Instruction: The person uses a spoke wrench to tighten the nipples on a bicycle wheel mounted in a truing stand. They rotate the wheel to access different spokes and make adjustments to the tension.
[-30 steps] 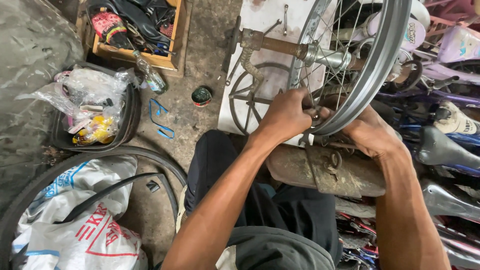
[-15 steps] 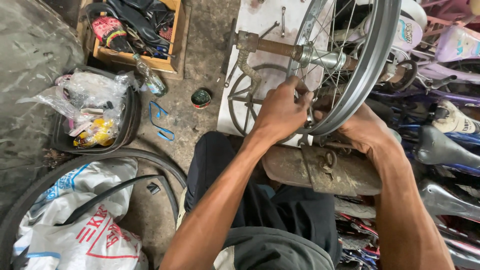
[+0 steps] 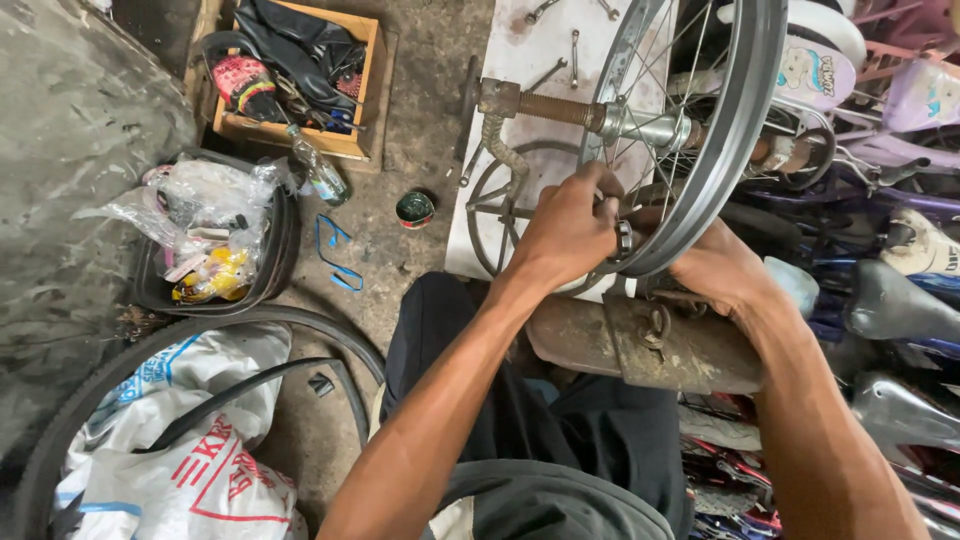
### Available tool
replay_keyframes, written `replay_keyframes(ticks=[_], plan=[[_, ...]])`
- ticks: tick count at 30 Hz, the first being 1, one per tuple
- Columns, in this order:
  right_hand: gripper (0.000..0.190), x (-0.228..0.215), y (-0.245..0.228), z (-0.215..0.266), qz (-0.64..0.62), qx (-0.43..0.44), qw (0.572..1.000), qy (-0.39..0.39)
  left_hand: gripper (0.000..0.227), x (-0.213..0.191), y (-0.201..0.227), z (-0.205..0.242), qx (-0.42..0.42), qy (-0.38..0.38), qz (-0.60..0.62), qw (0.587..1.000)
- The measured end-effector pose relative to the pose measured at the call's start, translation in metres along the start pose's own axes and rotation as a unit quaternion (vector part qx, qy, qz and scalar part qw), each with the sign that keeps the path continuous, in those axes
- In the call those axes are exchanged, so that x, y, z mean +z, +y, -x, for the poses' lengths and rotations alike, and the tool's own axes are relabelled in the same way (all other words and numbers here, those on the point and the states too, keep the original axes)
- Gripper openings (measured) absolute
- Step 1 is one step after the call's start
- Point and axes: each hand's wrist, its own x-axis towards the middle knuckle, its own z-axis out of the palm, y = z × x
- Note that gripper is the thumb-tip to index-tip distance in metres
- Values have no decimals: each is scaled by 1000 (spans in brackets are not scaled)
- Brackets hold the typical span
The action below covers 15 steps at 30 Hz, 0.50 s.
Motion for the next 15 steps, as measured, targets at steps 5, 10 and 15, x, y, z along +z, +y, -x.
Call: replay_keyframes(ticks=[5, 10, 15], plan=[[36, -9, -8, 13, 49, 114, 987, 98, 22, 14, -37, -24, 39, 32, -86, 995], [39, -10, 10, 3, 32, -55, 994, 91, 14, 24, -52, -36, 49, -29, -136, 989], [46, -5, -6, 8, 39, -38, 997, 53, 11, 20, -47, -31, -29, -64, -47, 996]])
